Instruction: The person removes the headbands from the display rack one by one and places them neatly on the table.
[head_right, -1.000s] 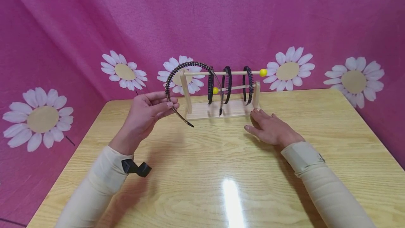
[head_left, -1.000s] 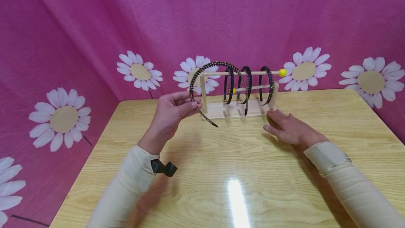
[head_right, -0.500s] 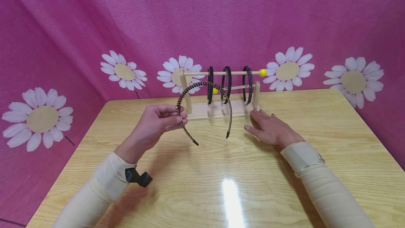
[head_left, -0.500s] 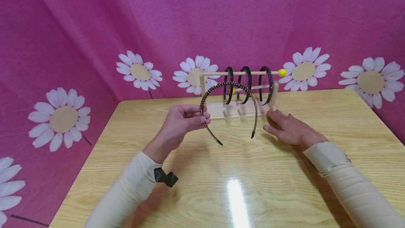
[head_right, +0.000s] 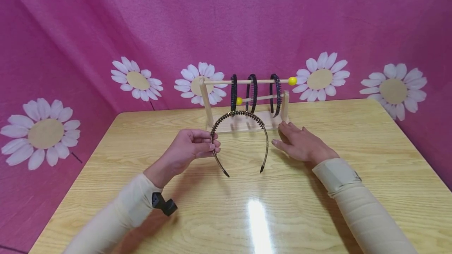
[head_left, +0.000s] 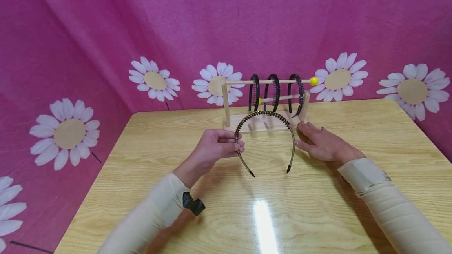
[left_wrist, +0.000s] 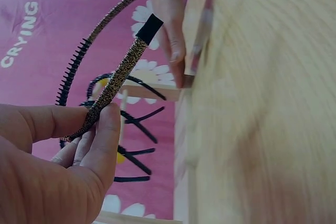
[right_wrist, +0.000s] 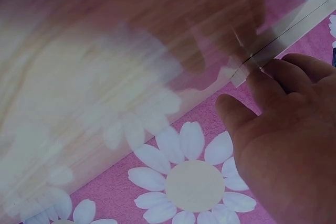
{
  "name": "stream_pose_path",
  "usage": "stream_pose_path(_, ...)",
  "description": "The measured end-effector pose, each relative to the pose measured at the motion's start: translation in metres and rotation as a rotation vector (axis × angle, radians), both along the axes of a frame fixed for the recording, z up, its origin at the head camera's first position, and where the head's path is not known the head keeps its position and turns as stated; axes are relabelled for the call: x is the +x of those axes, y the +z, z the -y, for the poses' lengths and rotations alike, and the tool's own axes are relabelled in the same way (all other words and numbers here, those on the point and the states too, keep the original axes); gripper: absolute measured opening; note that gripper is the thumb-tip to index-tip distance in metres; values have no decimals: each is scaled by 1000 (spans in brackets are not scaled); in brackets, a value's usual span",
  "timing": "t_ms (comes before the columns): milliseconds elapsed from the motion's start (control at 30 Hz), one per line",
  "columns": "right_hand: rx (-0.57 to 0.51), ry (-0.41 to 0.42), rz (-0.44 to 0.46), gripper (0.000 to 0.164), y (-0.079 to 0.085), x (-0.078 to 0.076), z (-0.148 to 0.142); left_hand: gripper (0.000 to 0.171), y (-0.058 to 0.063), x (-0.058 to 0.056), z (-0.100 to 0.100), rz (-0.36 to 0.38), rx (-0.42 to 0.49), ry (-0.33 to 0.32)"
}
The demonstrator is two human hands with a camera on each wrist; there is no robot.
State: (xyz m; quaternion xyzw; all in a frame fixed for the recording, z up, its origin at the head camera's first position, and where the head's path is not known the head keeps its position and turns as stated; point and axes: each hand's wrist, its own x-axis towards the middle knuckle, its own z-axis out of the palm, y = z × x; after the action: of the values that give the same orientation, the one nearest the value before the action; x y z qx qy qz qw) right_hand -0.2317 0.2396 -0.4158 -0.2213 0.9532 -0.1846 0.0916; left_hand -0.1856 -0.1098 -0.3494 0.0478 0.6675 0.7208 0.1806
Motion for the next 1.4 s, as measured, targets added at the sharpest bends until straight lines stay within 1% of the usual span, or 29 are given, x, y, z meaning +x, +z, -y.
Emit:
stream_pose_path(167,-9,7,-9,78,0,0,0,24,-10,-3,-4,42,-2,-1)
stream_pose_path(433,-9,4,-2,79,1,1,1,29,-28,-9,-9,67,-29,-1)
stream_pose_path(500,-6,3,-3,79,1,1,1,29,-32,-11,-10,73,-28,1)
stream_pose_path(600,3,0,-4,80,1,1,1,26,-37,-13,-13,62,-34,-2)
stream_pose_path(700,8,4,-12,79,1,0,1,23,-40,-15,-15,55,-49,3)
stream_pose_path(867,8,4,-15,79,0,-1,1,22,-43,-18,-16,62,-72,13)
stream_pose_path(1100,6,-7,6,80,1,-2,1,24,-47,-24,-16,102,-59,35)
stream_pose_path(1267,3,0,-8,76,0,-3,0,25,-48,-29,-18,127,-88,30)
stream_pose_path(1400,3,-2,0,75,0,-2,0,26,-48,-33,-20,142,-114,30)
